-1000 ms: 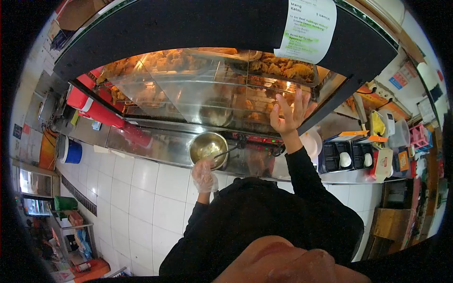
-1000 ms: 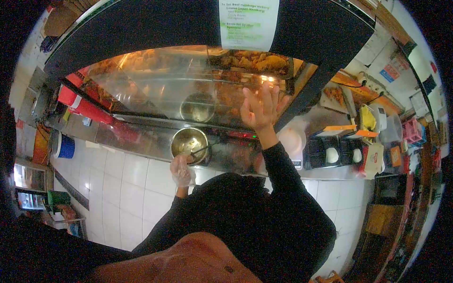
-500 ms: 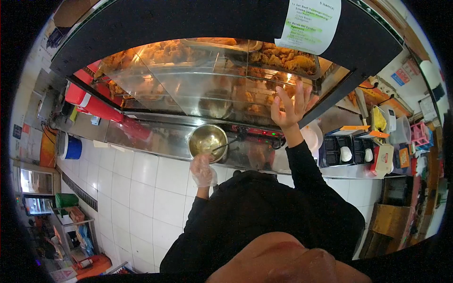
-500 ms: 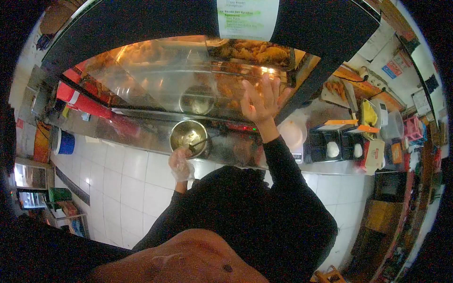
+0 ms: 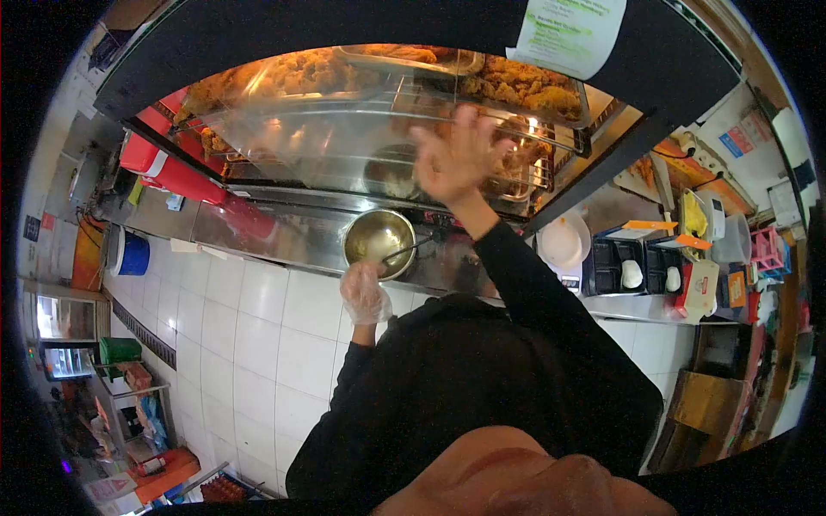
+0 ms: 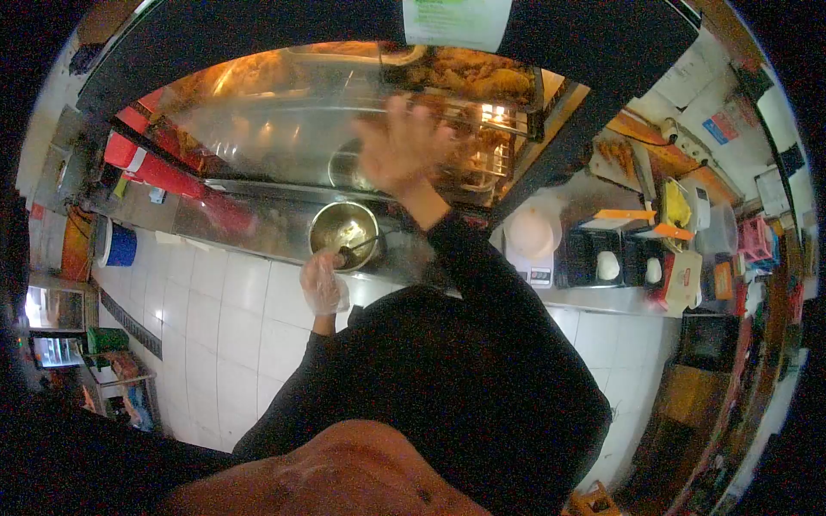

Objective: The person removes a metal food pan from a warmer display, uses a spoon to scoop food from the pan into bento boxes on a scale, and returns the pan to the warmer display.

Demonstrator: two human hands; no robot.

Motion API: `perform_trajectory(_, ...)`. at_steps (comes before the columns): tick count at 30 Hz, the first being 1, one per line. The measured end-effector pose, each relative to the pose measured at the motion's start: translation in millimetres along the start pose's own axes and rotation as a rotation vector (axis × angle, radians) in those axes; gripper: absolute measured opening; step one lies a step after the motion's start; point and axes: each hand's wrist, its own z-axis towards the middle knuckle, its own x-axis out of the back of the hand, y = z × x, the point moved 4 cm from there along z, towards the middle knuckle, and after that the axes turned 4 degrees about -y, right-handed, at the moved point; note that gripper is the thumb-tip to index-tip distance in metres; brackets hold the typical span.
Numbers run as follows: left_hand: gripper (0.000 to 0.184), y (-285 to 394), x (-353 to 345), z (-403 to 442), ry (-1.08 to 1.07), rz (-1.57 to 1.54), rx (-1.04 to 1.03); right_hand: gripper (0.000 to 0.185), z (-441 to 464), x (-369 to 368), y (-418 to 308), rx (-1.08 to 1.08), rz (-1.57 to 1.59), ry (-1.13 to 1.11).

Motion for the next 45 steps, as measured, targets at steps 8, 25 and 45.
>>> perform_trajectory(8,0.030,12.1,5.4,0.0,0.075,0.135,-0.190,0.037,1.2,18.5,-47.2,-0.026,0.699,-0.189)
perform_trajectory(25,0.040,-15.1,26.2,-13.5,0.100,-0.194,0.058,0.091,-25.3,-8.1,-59.7,-0.498,0.816,-0.338)
perform_trajectory(45,0.040,-17.0,35.6,-24.1,0.186,-0.343,0.147,0.026,0.6,-70.6,-77.9,-0.560,1.138,-0.405)
